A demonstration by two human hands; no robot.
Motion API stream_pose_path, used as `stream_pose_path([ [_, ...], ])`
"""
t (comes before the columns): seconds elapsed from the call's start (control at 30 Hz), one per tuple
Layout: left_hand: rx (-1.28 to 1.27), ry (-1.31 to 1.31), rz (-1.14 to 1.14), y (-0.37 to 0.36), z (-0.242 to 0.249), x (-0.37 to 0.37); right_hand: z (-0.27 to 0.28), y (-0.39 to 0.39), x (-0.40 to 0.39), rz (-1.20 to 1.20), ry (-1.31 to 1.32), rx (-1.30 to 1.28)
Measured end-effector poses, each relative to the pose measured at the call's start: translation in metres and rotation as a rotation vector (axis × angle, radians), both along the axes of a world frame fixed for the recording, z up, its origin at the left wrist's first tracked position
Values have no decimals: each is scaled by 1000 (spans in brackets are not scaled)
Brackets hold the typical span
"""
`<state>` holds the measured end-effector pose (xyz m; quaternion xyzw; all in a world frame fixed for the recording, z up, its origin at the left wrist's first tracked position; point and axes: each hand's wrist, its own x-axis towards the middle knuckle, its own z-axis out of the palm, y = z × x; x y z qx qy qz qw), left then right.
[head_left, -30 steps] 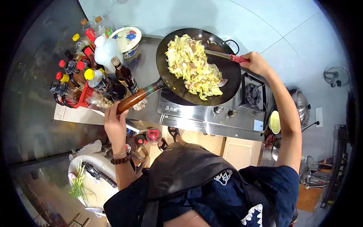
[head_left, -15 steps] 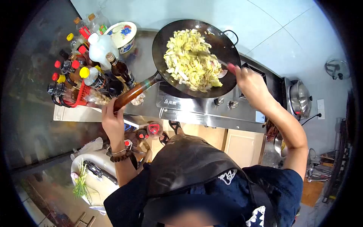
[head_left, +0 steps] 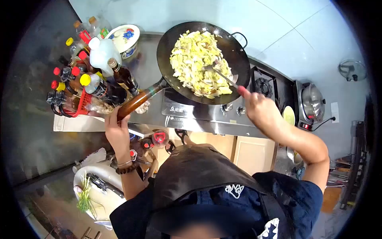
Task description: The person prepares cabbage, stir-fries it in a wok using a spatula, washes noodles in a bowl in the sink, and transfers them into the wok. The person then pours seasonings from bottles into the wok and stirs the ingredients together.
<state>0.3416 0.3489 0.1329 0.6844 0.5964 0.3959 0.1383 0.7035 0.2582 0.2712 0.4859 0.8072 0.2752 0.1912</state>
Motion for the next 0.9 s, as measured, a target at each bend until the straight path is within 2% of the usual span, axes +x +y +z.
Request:
stream_pose_path([
  [0.07, 21, -3, -18, -2, 2, 0, -15, 40, 15, 39, 26, 141],
  [0.1, 31, 1, -32, 0, 1, -1, -1, 81, 11, -210, -152, 41],
  [0.17, 70, 33, -68, 2, -1, -6, 27, 114, 24, -336, -116, 134],
  [0.23, 61, 23, -60, 0, 4, -3, 84, 117, 28, -525, -5, -118],
  [0.27, 44, 10, -43, -1, 4, -2, 105, 115, 33, -491, -28, -226],
  [0.3, 27, -5, -24, -2, 3, 0, 112, 124, 58, -660, 2, -362],
  [0.37, -32, -45, 5, -3, 5, 2, 130, 127, 48, -969, -37, -569],
  [0.4, -87, -76, 27, -4, 8, 3, 124, 134, 53, -964, -43, -569],
  [0.43, -87, -79, 30, -6, 14, 5, 110, 142, 64, -887, 72, -681],
  [0.47, 114, 140, 110, -10, 25, 10, 95, 146, 72, -809, 186, -786],
  [0.5, 311, 360, 190, -14, 38, 17, 78, 148, 66, -797, 299, -702],
  [0.53, 227, 125, 136, -21, 57, 30, 61, 154, 74, -713, 380, -569],
  [0.57, 213, -93, -43, -27, 80, 42, 49, 158, 84, -622, 458, -443],
  [0.6, 89, -518, -278, -41, 96, 57, 48, 153, 95, -355, 494, -340],
  [0.63, 159, -766, -586, -44, 105, 74, 67, 147, 87, -402, 314, -318],
  [0.67, 82, -867, -1006, -47, 125, 84, 89, 135, 74, -538, 245, -268],
  [0.7, 72, -1116, -1302, -49, 140, 102, 104, 130, 72, -612, 92, -251],
  [0.73, -70, -1254, -1524, -57, 154, 112, 109, 127, 79, -562, 12, -277],
  [0.77, 3, -1284, -1685, -60, 163, 125, 106, 128, 91, -641, 11, -284],
  [0.8, 49, -1321, -1748, -64, 171, 133, 97, 133, 95, -684, 44, -278],
  [0.83, -19, -1412, -1847, -69, 181, 136, 86, 138, 100, -729, 79, -271],
  [0.9, 153, -1682, -1695, -94, 187, 153, 34, 158, 132, -615, 178, -145],
])
